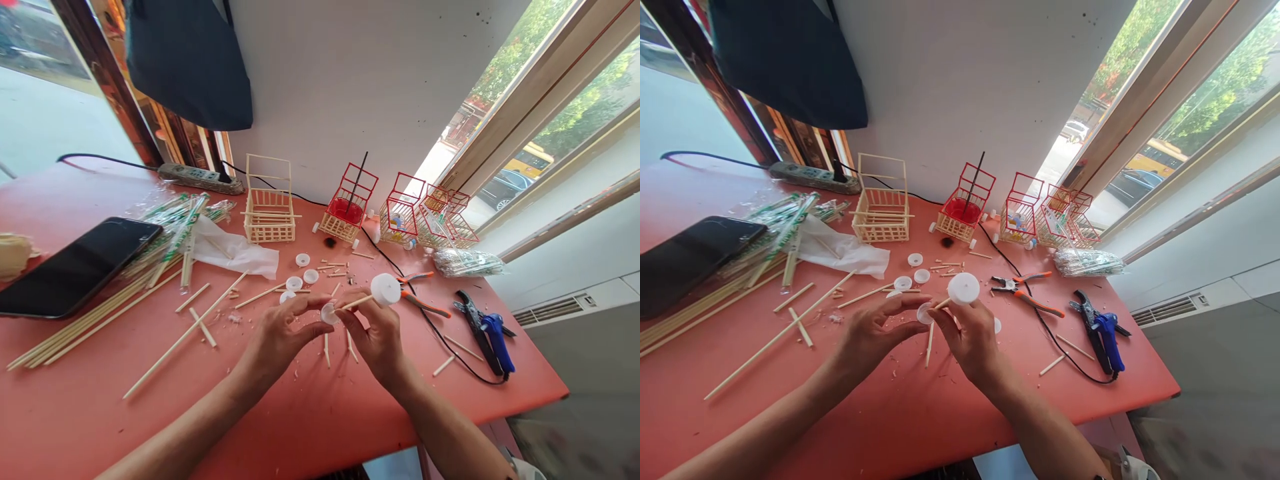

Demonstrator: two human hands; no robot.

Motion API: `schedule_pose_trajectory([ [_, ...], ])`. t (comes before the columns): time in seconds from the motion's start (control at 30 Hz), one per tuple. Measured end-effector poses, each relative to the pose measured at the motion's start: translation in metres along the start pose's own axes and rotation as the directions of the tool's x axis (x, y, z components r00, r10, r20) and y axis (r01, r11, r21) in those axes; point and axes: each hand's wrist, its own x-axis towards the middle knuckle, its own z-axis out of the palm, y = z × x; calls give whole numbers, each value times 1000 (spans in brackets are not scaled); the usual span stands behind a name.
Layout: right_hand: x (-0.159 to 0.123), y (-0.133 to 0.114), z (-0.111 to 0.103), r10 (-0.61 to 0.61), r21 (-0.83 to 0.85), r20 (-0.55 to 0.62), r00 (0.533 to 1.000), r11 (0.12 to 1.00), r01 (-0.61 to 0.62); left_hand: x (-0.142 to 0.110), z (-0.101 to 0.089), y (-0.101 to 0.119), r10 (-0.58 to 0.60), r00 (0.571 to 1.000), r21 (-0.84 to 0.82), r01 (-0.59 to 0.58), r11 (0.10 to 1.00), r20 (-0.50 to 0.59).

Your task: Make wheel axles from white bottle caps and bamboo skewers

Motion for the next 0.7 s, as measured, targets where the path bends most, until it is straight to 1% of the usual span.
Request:
schedule_pose_trajectory([
  [0.1,-2,2,1,2,-14,-4,1000,1000,-2,1,0,-5,57,998,6,-57,998,26],
  [0.27,-2,3,1,14,-17,17,1000,1000,-13,0,0,-9,133,991,45,-134,990,8],
  [0.47,-2,3,0,-3,-56,27,1000,998,5,-1,1,-8,137,990,36,-138,990,21],
  [0.7,-3,2,0,-11,-52,28,1000,999,13,-3,1,-5,140,990,22,-141,990,25],
])
